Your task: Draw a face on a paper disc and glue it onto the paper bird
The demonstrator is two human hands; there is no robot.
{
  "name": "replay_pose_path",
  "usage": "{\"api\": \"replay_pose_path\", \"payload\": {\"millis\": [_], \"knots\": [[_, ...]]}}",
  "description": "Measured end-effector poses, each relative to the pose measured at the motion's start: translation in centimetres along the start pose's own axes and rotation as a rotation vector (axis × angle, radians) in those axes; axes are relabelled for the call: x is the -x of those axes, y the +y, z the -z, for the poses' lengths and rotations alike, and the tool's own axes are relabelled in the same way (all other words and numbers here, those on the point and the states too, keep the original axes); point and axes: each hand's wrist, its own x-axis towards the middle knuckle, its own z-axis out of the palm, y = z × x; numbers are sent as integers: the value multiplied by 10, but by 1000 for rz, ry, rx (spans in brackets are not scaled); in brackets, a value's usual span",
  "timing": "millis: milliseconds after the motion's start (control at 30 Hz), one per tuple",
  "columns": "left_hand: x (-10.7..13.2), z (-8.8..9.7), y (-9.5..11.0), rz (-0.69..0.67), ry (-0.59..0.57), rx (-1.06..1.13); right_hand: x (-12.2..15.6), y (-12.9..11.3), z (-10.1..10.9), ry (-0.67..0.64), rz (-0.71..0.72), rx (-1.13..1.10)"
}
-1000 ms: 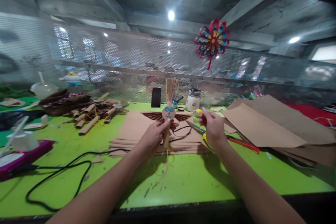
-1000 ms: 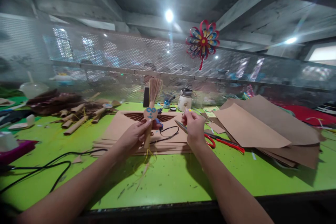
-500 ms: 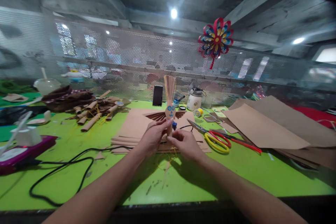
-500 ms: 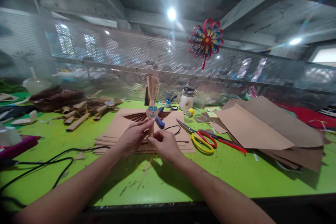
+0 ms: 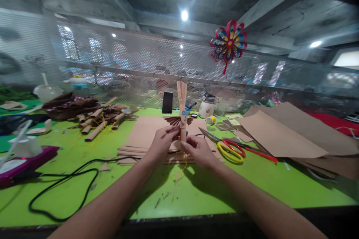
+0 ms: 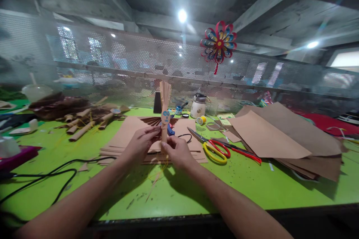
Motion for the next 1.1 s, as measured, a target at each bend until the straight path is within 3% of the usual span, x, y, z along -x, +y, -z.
{"api": "replay_pose_path", "payload": {"millis": [300,567,833,1100], "knots": [[0,-3,3,-53,50,-371,-4,6,5,75,55,138],[-4,2,-6,-85,17,-640,-4,6,5,117,101,241],[-5,4,-9,-186,-7,-978,-3,2,5,141,115,309],[2,0,-2,-290,60,-1183,-5,9,6,183,95,388]]}}
